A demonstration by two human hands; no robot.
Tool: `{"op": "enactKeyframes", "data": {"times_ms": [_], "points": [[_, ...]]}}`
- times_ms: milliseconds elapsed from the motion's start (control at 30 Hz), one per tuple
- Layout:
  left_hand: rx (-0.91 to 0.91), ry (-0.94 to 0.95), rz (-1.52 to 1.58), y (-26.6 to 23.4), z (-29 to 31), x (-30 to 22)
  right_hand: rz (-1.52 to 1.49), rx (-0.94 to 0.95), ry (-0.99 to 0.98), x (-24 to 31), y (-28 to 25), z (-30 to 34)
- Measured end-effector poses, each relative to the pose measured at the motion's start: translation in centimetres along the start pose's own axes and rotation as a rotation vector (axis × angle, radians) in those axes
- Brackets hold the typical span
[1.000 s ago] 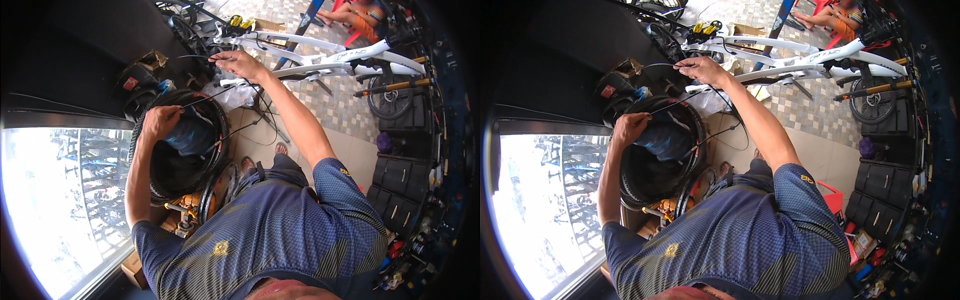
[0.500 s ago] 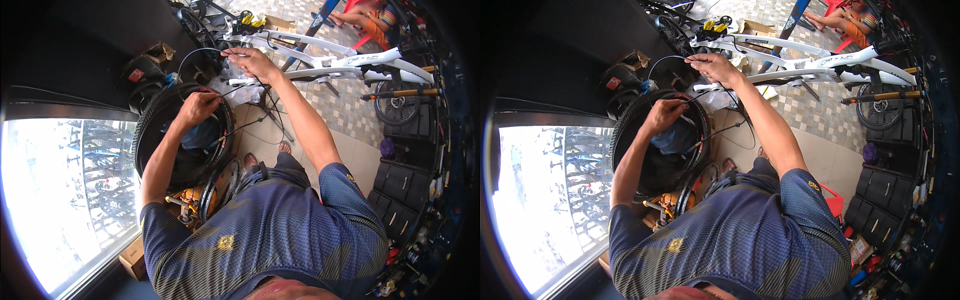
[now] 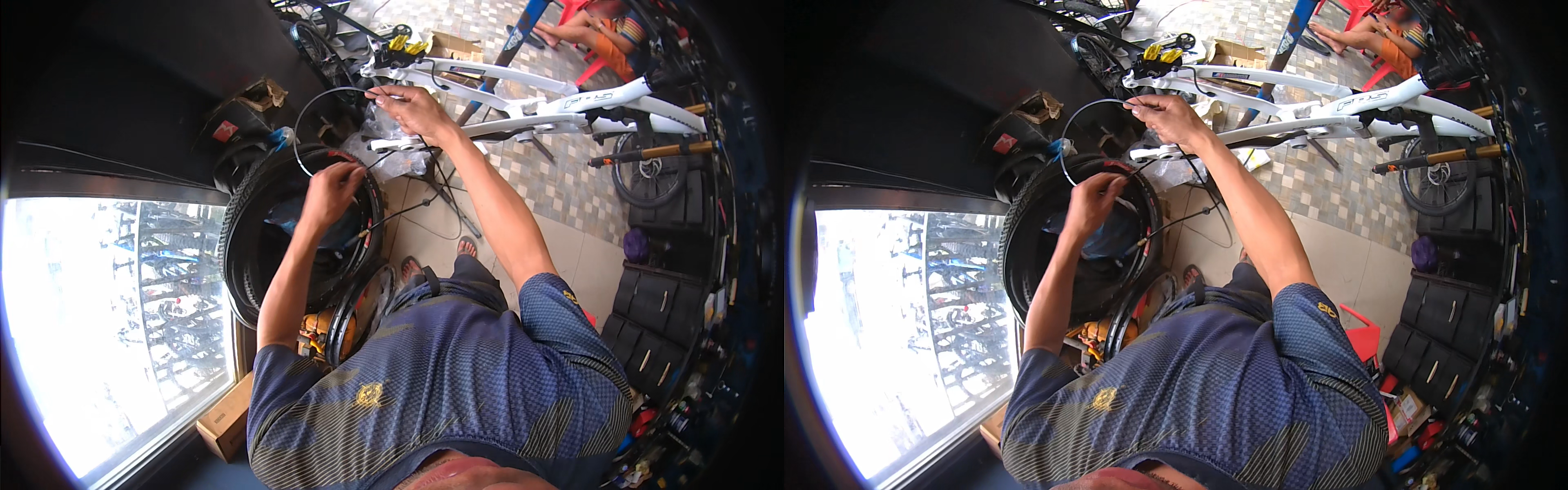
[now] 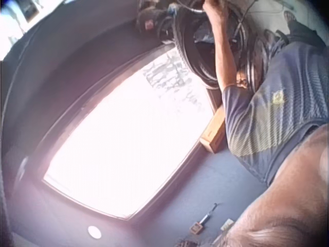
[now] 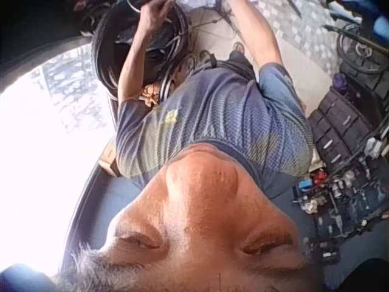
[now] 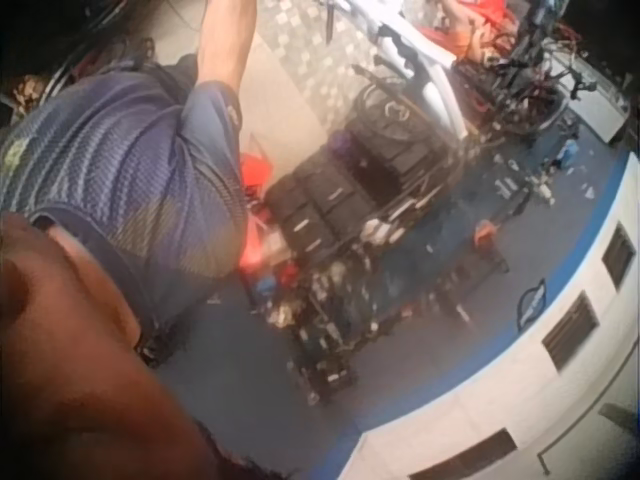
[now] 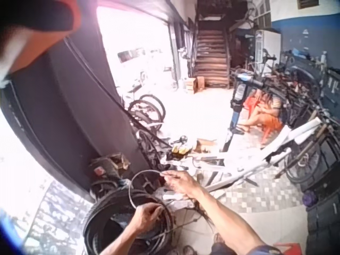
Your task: The person routes a brake cable through the white bicycle frame, threads it through the headset area, and secures it to the frame using a small tool. The person handles the cable and frame throughout the process.
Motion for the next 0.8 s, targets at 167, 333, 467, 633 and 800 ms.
{"op": "enactKeyframes", "data": {"times_ms": [167,333,467,633,800], "points": [[0.084,0.163,-0.201,-4.1,2.0,-0.2,0.055,0.035,-0.022,-0.4,-0.4,-0.5],[0.079,-0.148,0.246,-2.2,2.4,1.5,0.245,0.001,-0.074,-1.0,0.0,-1.4],[0.144,-0.175,0.364,0.1,1.1,1.3,0.206,0.002,-0.022,-1.4,-0.5,-1.3],[0.044,-0.283,0.532,4.3,-0.6,1.7,0.358,-0.040,-0.102,-1.9,-0.1,-2.1],[-0.015,-0.435,0.754,7.1,-0.6,1.4,0.456,-0.069,-0.182,-2.3,-0.2,-2.5]]}}
Point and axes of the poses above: each hand's wrist, its own z-axis away from the middle knuckle, its own y-axis out of the palm, x = y × z, the point moved 2 cm from there along -z, towards the middle knuckle, and after that the axes turned 6 degrees about y, right-handed, at the moved point
